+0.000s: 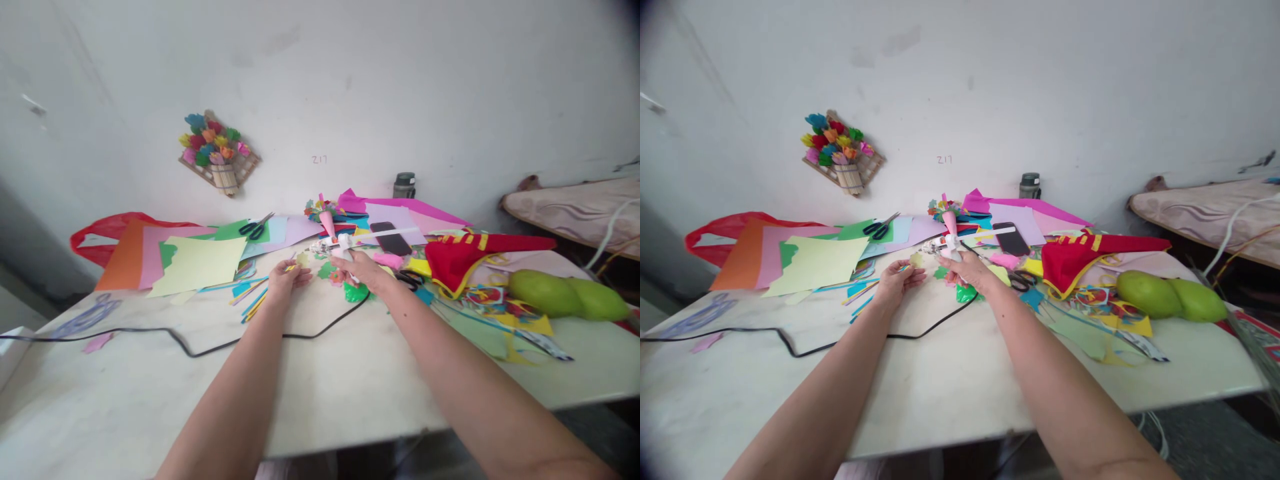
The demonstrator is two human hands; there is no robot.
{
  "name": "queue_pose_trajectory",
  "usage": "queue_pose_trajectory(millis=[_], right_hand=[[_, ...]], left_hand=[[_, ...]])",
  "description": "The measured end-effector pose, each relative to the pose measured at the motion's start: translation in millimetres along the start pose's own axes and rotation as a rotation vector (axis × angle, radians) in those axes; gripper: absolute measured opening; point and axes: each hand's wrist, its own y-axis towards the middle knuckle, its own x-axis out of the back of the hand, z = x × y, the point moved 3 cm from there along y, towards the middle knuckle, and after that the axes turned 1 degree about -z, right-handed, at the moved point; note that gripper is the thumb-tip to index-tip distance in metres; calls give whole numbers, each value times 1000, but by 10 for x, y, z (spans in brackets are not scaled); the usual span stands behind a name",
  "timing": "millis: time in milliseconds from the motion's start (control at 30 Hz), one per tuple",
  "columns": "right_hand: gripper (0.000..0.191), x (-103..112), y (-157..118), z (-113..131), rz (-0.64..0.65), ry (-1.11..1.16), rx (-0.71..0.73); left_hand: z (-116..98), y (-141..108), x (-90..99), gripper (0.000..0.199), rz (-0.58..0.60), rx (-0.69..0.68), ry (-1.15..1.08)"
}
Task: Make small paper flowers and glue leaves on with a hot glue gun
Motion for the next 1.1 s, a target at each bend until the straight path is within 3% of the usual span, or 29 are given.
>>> queue_pose_trajectory(millis=[167, 333, 667, 867, 1100], right_hand=[[31, -1, 42, -29, -109, 90, 9], [30, -9, 51, -43, -139, 128, 12], [30, -8, 68, -73, -105, 91, 31], [32, -25, 21, -32, -17, 25, 62], [38, -45, -22, 6, 65, -43, 29]], left_hand=[[-55, 2, -12, 31, -63, -106, 93], [-99, 10, -49, 34, -18, -247, 24], [-72, 31, -16, 45, -52, -230, -38], [-18, 51, 29, 28, -49, -130, -64], [-36, 1, 8, 26, -31, -100, -89]])
